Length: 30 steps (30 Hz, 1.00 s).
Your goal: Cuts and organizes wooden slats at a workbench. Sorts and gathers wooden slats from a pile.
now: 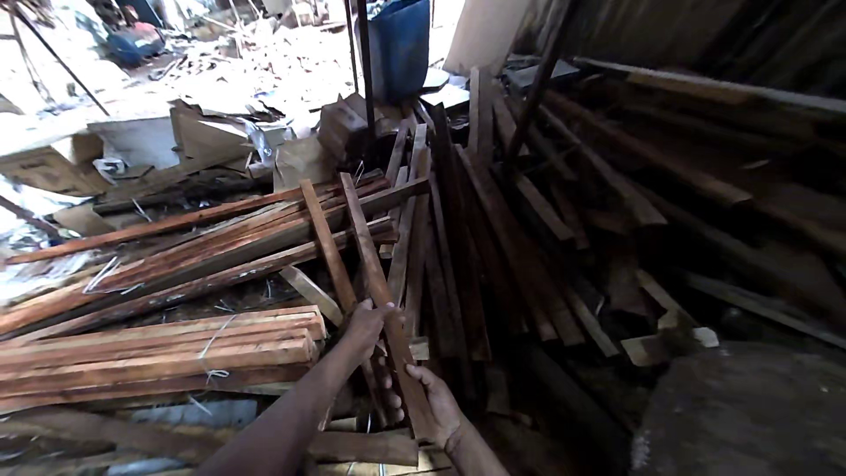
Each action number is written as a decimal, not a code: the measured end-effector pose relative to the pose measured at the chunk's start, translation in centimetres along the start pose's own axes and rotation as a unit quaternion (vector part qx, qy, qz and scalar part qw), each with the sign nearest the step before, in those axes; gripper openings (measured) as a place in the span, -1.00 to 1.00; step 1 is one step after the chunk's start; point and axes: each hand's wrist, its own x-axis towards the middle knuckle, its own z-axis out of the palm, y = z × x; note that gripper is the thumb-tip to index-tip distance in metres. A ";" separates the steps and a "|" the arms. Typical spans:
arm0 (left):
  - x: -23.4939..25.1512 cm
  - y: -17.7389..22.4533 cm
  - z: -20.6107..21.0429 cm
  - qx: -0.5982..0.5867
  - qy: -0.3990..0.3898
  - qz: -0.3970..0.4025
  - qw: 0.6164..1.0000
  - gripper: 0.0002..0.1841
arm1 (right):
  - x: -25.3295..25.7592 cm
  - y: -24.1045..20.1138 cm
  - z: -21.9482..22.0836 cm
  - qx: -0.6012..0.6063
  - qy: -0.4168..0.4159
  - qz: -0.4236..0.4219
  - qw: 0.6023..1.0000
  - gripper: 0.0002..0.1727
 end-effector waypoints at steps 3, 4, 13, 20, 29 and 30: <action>0.2 -0.1 0.1 0.028 0.003 -0.015 0.999 -0.60 | -0.3 -0.3 0.2 -0.076 0.135 -0.024 0.988 -0.54; 0.1 0.0 0.0 0.072 0.007 -0.017 0.997 -0.58 | -0.4 -0.5 0.6 -0.122 0.167 -0.036 0.978 -0.56; 0.7 1.7 0.1 0.503 0.084 0.170 0.843 -0.26 | -1.7 -4.6 2.6 -0.725 0.331 -0.005 0.603 -0.46; -1.8 2.7 2.0 0.567 -0.017 0.090 0.819 -0.40 | -5.4 -15.5 -2.6 -0.627 0.617 -0.110 0.463 -0.41; 0.7 0.6 -1.9 0.600 -0.023 0.161 0.784 -0.44 | -6.8 -19.1 -8.6 -0.630 0.726 -0.052 0.269 -0.18; 0.9 0.7 -1.7 0.601 -0.023 0.160 0.783 -0.44 | -6.9 -19.8 -8.2 -0.632 0.714 -0.042 0.298 -0.26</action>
